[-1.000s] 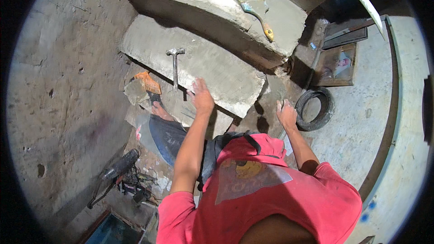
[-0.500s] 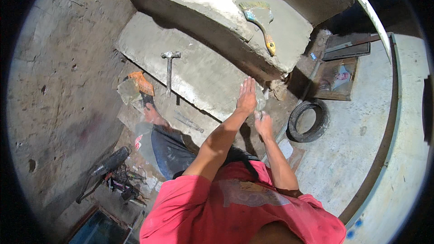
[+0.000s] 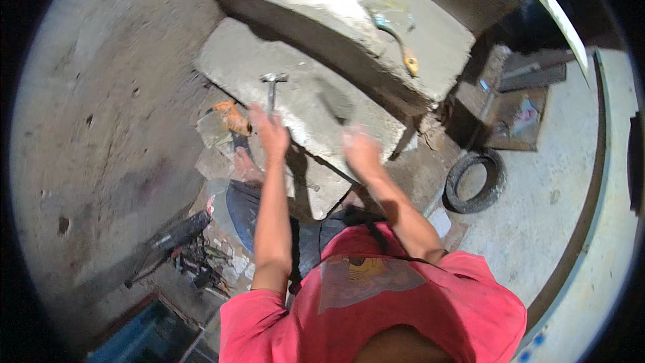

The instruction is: The person smooths wet plaster on concrete stairs using a trowel, then brushes the surface with a hand brush. They sprinkle water from a bucket onto the steps and continue smoothing the plaster with the trowel.

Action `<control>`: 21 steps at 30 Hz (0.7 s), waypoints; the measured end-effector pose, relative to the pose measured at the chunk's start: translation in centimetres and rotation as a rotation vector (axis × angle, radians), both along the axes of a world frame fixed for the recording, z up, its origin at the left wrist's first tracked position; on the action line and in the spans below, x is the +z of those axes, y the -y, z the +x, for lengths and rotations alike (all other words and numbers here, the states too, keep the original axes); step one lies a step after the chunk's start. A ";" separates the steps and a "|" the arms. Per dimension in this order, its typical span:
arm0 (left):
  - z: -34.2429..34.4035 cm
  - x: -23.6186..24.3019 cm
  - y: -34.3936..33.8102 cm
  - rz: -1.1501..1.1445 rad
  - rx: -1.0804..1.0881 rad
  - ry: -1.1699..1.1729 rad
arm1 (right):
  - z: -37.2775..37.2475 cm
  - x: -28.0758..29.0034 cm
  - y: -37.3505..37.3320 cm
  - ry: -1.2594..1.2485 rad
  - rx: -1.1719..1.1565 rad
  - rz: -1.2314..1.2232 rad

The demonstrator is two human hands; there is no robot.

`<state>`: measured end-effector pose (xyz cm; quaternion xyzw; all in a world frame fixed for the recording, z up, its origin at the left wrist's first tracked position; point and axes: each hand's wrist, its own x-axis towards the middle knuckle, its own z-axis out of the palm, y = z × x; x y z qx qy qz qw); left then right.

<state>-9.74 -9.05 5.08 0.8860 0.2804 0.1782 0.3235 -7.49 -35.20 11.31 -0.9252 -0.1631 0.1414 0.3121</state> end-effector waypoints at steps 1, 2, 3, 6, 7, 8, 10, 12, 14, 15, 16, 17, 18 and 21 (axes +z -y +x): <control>-0.3 -1.1 1.8 -0.035 -0.028 0.005 | 0.9 -1.4 1.9 0.110 0.062 -0.150; -0.8 -2.2 3.4 -0.051 -0.089 -0.046 | 0.8 -2.7 4.6 -0.037 -0.102 -0.144; -1.5 -3.3 5.5 -0.104 -0.159 -0.057 | 0.9 -3.9 7.0 -0.033 -0.096 -0.197; -3.0 -5.7 9.6 -0.049 -0.261 -0.259 | -0.6 -6.5 9.8 -0.108 -0.186 -0.249; -3.7 -6.1 10.3 -0.077 -0.264 -0.276 | -1.6 -6.9 9.4 -0.095 -0.245 -0.208; -4.2 -6.4 10.7 -0.104 -0.275 -0.330 | -2.7 -7.1 8.3 -0.166 -0.218 -0.219; -4.9 -6.6 10.6 -0.172 -0.238 -0.185 | -4.6 -7.3 4.5 -0.229 -0.098 -0.207; -5.5 -6.5 10.3 -0.240 -0.165 -0.123 | -5.3 -7.2 0.3 -0.254 0.108 -0.193; -5.8 -6.5 10.1 -0.269 -0.081 -0.070 | -4.9 -6.8 -1.5 -0.222 0.029 -0.063; -6.0 -6.5 10.0 -0.328 -0.032 -0.074 | -4.7 -6.5 -1.7 -0.262 0.019 -0.052; -6.3 -6.5 10.0 -0.381 0.016 -0.066 | -4.2 -6.2 -1.6 -0.263 0.016 0.018; -6.3 -6.5 9.8 -0.192 0.036 -0.072 | -4.1 -6.0 -0.9 -0.186 0.050 0.046; -6.4 -6.6 9.7 -0.282 0.042 -0.045 | -4.0 -5.9 -0.6 -0.227 -0.044 -0.058; -6.3 -7.1 9.4 -0.618 0.177 -0.094 | -4.8 -6.3 -0.6 -0.297 -0.275 -0.146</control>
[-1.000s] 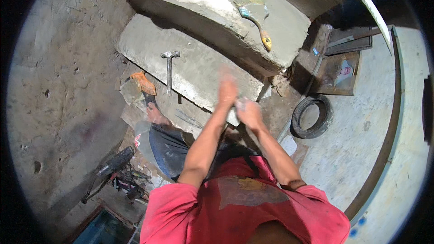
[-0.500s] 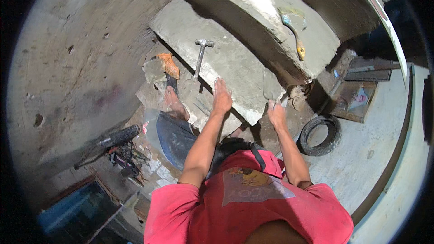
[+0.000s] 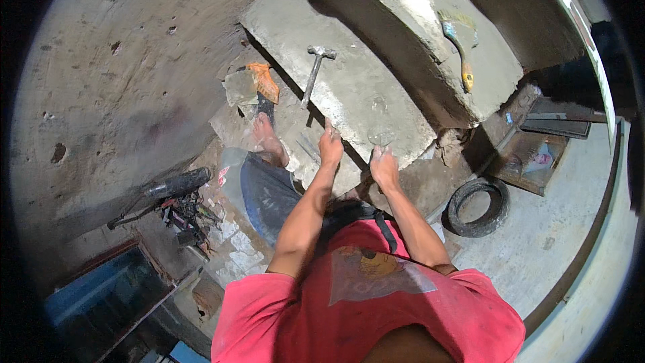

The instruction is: The person smooths wet plaster on concrete stairs using a trowel, then brushes the surface with a hand brush. They sprinkle water from a bucket onto the steps and continue smoothing the plaster with the trowel.

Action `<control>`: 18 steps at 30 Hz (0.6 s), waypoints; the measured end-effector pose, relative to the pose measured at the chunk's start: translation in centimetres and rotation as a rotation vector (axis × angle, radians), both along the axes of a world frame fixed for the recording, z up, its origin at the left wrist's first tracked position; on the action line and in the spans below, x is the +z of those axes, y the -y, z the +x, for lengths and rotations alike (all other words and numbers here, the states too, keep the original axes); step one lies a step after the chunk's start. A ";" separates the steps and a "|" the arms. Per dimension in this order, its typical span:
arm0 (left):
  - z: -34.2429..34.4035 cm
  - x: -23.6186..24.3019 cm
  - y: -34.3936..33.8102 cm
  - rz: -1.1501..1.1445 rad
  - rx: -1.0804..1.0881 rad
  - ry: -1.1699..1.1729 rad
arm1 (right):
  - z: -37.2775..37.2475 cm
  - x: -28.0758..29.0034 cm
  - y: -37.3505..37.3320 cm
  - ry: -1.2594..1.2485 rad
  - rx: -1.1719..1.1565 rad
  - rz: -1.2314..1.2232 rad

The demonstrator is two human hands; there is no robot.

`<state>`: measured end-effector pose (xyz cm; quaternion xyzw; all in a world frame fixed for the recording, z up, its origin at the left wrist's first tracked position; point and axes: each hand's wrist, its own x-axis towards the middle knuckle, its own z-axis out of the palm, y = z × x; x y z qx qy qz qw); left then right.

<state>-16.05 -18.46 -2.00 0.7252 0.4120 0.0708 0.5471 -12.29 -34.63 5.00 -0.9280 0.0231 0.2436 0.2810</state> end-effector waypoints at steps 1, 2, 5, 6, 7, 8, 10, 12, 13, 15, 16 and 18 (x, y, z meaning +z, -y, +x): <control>0.3 -0.2 -0.3 -0.163 0.105 0.089 | -0.4 -0.3 -0.8 0.038 0.150 0.053; 0.6 -0.4 -0.3 -0.330 0.216 0.162 | -0.6 -0.7 -2.2 0.072 0.297 0.099; 1.6 -0.8 -0.5 -0.595 0.490 0.374 | -0.5 -1.6 -6.2 -0.013 0.261 0.123; 1.8 -0.9 -0.9 -0.608 0.526 0.371 | -0.1 -1.5 -6.2 0.012 0.256 0.130; 1.9 -0.9 -1.2 -0.642 0.576 0.347 | 0.1 -1.4 -6.4 0.023 0.288 0.186; 2.1 -0.8 -1.6 -0.574 0.537 0.272 | 0.4 -1.1 -5.6 0.000 0.285 0.105; 2.2 -0.8 -2.2 -0.615 0.501 0.292 | 0.3 -0.5 -3.9 0.161 0.348 0.090; 2.3 -0.8 -2.6 -0.589 0.456 0.275 | -0.2 -0.3 -3.1 0.073 0.252 0.050; 2.3 -0.9 -2.6 -0.594 0.465 0.270 | -0.4 -0.3 -3.1 0.023 0.126 -0.014; 2.5 -1.3 -2.7 -0.599 0.481 0.267 | -0.6 -0.6 -4.5 0.030 0.375 0.026; 2.6 -1.6 -2.8 -0.576 0.448 0.253 | 0.2 -1.1 -6.6 0.063 0.452 0.067; 2.7 -2.3 -3.1 -0.525 0.389 0.195 | 1.2 -1.3 -8.8 0.041 0.459 0.093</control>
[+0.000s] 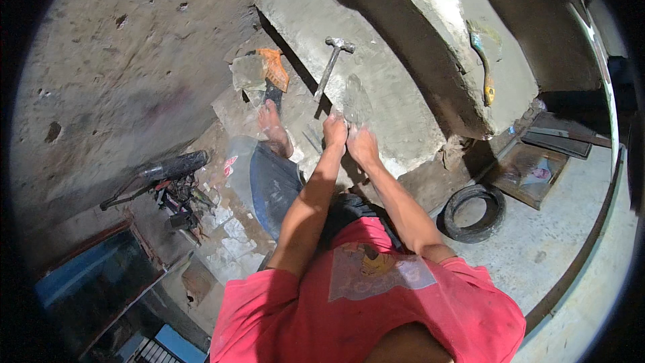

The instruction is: The person smooths wet plaster on concrete stairs using a trowel, then brushes the surface with a hand brush. They sprinkle water from a bucket onto the steps and continue smoothing the plaster with the trowel.

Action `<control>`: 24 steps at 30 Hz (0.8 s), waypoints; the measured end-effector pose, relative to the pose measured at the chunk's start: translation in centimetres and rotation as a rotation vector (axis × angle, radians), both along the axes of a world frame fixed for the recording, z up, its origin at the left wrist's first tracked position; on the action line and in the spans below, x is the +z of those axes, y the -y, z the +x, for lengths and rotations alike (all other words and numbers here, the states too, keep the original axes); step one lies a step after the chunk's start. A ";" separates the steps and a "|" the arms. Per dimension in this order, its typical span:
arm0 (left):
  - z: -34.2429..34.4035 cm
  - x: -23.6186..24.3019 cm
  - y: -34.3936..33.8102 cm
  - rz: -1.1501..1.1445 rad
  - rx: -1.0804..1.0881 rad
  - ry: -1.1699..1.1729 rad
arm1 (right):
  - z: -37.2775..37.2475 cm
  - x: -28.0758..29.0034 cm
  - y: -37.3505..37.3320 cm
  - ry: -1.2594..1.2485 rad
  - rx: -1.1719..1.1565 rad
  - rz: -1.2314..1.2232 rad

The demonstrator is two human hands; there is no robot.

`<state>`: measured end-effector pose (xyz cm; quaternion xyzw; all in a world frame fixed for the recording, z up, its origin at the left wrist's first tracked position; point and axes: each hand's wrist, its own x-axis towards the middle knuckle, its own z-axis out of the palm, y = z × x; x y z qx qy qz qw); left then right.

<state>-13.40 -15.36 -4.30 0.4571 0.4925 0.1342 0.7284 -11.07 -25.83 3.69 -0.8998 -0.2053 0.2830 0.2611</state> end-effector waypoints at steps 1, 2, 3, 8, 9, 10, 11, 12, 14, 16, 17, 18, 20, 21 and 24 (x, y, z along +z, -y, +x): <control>0.2 -0.4 0.0 0.171 -0.002 -0.062 | 0.4 0.0 -0.6 -0.027 -0.095 -0.016; 0.2 -0.8 -0.4 0.203 -0.071 -0.113 | 0.6 0.2 -0.4 -0.007 -0.169 0.043; 0.5 -1.2 -0.8 0.283 -0.126 -0.162 | 0.8 0.3 -0.4 0.022 -0.173 -0.021; 2.4 -1.8 -4.3 0.072 0.211 -0.170 | -0.8 0.5 1.4 0.070 -0.133 -0.006; 3.1 -1.4 -5.6 -0.130 0.281 -0.173 | -0.9 0.3 1.0 0.036 -0.075 -0.037; 3.8 -1.0 -6.5 -0.289 0.553 -0.045 | -0.6 -0.1 -0.3 0.083 -0.024 -0.062; 3.9 -0.5 -7.9 -0.377 0.629 -0.056 | -0.3 -0.4 -1.2 0.096 -0.029 0.004; 4.2 0.1 -8.8 -0.350 0.614 -0.054 | 0.4 -0.7 -2.5 0.063 -0.107 -0.035; 4.1 1.4 -10.3 -0.284 0.529 -0.041 | 1.3 -0.6 -3.1 0.052 -0.117 -0.006; 3.9 2.6 -11.4 -0.258 0.375 -0.016 | 1.8 -0.2 -1.7 0.047 -0.010 0.007; 3.7 3.2 -11.7 -0.201 0.221 0.024 | 1.6 0.1 -0.3 0.030 -0.099 0.023; 3.7 3.9 -12.2 -0.161 0.056 0.059 | 1.0 0.5 1.6 0.012 -0.226 -0.025; 4.0 5.3 -12.6 -0.125 -0.195 0.109 | 0.4 0.5 3.8 0.007 -0.374 -0.083; 4.0 6.1 -12.8 -0.136 -0.189 0.151 | 0.1 0.3 4.2 0.023 -0.389 -0.095; 3.3 8.4 -13.8 -0.112 -0.157 0.263 | 0.8 -1.0 1.4 0.101 -0.181 -0.049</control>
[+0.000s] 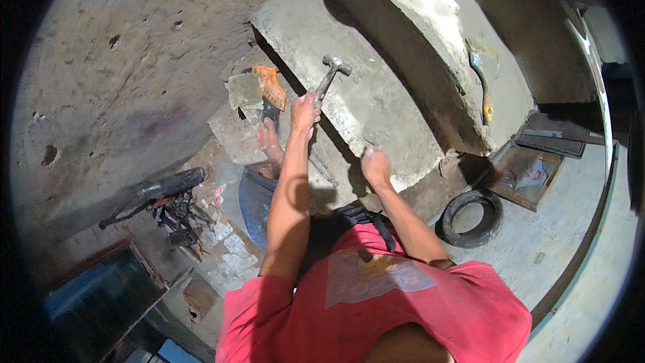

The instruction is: The person smooths wet plaster on concrete stairs using a trowel, then brushes the surface with a hand brush. They sprinkle water from a bucket onto the steps and continue smoothing the plaster with the trowel.

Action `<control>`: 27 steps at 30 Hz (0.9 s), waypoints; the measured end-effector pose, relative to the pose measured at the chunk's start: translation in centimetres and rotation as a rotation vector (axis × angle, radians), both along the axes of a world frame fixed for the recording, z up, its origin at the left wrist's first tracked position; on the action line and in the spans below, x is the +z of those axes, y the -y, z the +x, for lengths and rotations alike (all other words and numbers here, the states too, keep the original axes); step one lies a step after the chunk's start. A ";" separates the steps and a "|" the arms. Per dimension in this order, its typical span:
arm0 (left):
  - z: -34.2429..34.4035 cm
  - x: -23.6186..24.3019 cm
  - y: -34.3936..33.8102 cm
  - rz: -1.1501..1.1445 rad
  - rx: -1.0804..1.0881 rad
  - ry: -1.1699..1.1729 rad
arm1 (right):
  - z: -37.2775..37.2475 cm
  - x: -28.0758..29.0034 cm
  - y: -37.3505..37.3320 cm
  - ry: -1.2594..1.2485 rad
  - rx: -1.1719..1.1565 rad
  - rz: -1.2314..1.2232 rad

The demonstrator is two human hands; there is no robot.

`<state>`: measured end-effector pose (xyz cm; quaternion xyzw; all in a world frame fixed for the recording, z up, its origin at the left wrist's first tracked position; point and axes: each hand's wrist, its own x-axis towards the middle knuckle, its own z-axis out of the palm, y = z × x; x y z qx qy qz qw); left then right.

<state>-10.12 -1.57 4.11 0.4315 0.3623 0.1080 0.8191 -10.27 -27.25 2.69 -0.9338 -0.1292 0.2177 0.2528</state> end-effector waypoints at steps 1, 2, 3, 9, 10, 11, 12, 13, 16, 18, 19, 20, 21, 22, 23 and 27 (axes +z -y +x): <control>-1.1 0.5 -0.1 -0.001 0.064 -0.008 | 0.9 -0.5 -1.9 -0.015 0.123 -0.029; -2.9 0.7 -0.2 -0.006 0.105 -0.006 | 1.6 -0.7 -3.9 -0.064 0.155 -0.007; -4.7 0.7 0.1 -0.009 0.144 -0.005 | 2.5 -0.9 -5.7 -0.099 0.126 -0.018; -12.8 -5.4 0.2 0.889 0.245 -0.273 | 7.4 1.0 -5.1 0.062 -0.015 0.060; -13.4 -6.3 -1.1 0.947 0.185 -0.322 | 7.9 1.2 -4.4 0.019 -0.047 0.026; -13.8 -7.1 -2.0 0.845 0.180 -0.328 | 8.3 1.2 -4.2 -0.026 -0.083 -0.011; -14.1 -7.9 -2.7 0.228 0.198 -0.291 | 8.8 1.3 -4.4 -0.048 -0.160 -0.063; -13.8 -9.0 -2.3 -0.098 0.258 -0.283 | 9.2 1.2 -5.2 -0.093 -0.059 -0.042; -12.8 -13.9 4.5 0.021 0.455 -0.470 | 10.1 1.3 -9.9 -0.023 0.070 0.007; -13.5 -17.6 7.7 0.206 0.493 -0.565 | 11.0 2.1 -11.7 -0.043 0.145 0.034; -13.2 -19.4 8.3 0.250 0.447 -0.567 | 11.4 2.5 -11.8 -0.037 0.078 -0.040; -13.0 -20.8 9.1 0.296 0.405 -0.606 | 11.9 3.0 -11.2 -0.001 0.034 -0.080; -13.0 -21.7 9.8 0.272 0.342 -0.595 | 12.2 3.3 -10.2 0.024 0.000 -0.115; -12.8 -21.9 10.2 0.258 0.277 -0.619 | 12.6 3.5 -8.5 0.047 0.003 -0.135; -12.3 -21.6 10.1 0.240 0.152 -0.715 | 13.1 3.6 -6.9 0.080 -0.022 -0.153; -7.5 -15.2 10.7 0.486 0.094 -0.951 | 15.0 2.0 -6.3 0.116 -0.055 -0.121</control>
